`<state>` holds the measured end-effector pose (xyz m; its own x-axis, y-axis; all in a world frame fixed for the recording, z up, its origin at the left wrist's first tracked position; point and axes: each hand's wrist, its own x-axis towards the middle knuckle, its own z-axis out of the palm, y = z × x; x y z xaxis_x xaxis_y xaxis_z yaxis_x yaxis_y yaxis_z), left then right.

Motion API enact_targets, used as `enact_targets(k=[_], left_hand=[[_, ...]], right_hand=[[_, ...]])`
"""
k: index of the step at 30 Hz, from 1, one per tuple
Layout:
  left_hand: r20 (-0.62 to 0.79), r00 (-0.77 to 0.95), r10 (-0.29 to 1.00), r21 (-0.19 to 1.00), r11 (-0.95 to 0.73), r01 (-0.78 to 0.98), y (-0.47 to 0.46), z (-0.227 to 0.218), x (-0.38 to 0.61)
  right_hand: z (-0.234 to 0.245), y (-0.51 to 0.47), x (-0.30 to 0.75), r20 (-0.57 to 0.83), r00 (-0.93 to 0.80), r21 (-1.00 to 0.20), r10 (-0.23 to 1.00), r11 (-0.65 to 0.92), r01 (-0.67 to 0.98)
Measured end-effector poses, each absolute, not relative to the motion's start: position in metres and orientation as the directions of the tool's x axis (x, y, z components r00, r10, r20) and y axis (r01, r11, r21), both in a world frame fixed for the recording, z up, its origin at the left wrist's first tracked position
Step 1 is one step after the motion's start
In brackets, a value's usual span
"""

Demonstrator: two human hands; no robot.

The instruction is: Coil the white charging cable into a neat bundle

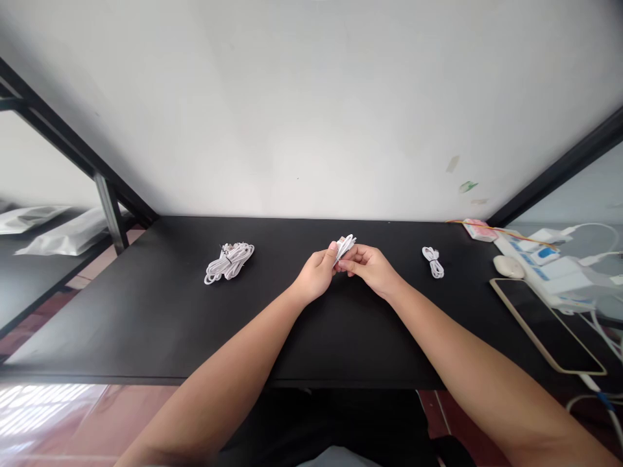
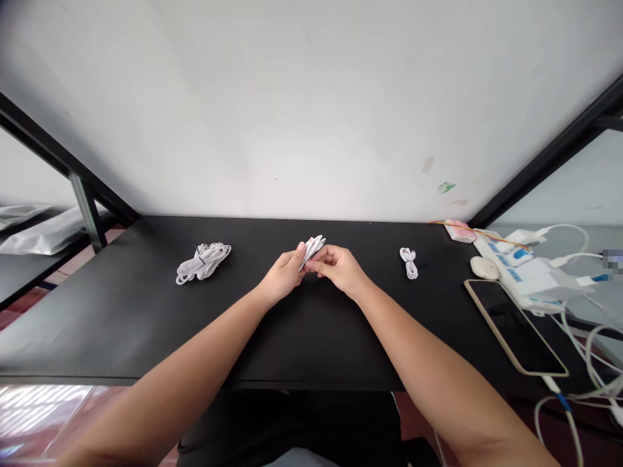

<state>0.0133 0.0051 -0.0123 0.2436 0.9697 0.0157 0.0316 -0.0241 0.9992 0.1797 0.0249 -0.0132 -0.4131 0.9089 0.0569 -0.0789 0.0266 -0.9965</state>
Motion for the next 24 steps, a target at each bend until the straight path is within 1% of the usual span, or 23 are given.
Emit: enact_targets(k=[5, 10, 12, 16, 20, 24], left_hand=[[0.05, 0.292, 0.955, 0.998, -0.062, 0.031, 0.0, -0.008, 0.013], [0.042, 0.261, 0.964, 0.994, -0.068, 0.09, 0.002, -0.011, 0.012], [0.033, 0.255, 0.966, 0.995, -0.056, 0.083, 0.004, -0.013, 0.012], [0.004, 0.305, 0.952, 1.0, -0.006, 0.005, 0.005, -0.013, 0.012], [-0.052, 0.402, 0.914, 0.989, 0.103, -0.106, 0.003, -0.007, 0.011], [-0.053, 0.455, 0.889, 0.97, 0.154, -0.188, 0.001, -0.003, 0.011]], right_hand=[[-0.01, 0.025, 0.181, 0.05, -0.399, -0.996, 0.916, 0.018, -0.083], [-0.011, 0.026, 0.182, 0.057, -0.422, -0.998, 0.905, 0.037, -0.055], [-0.014, 0.027, 0.182, 0.069, -0.423, -0.997, 0.904, 0.047, -0.063], [-0.018, 0.028, 0.182, 0.088, -0.43, -0.995, 0.898, 0.057, -0.085], [-0.016, 0.027, 0.183, 0.082, -0.453, -0.995, 0.888, 0.049, -0.085], [-0.014, 0.025, 0.182, 0.095, -0.448, -0.994, 0.889, 0.059, -0.094]])
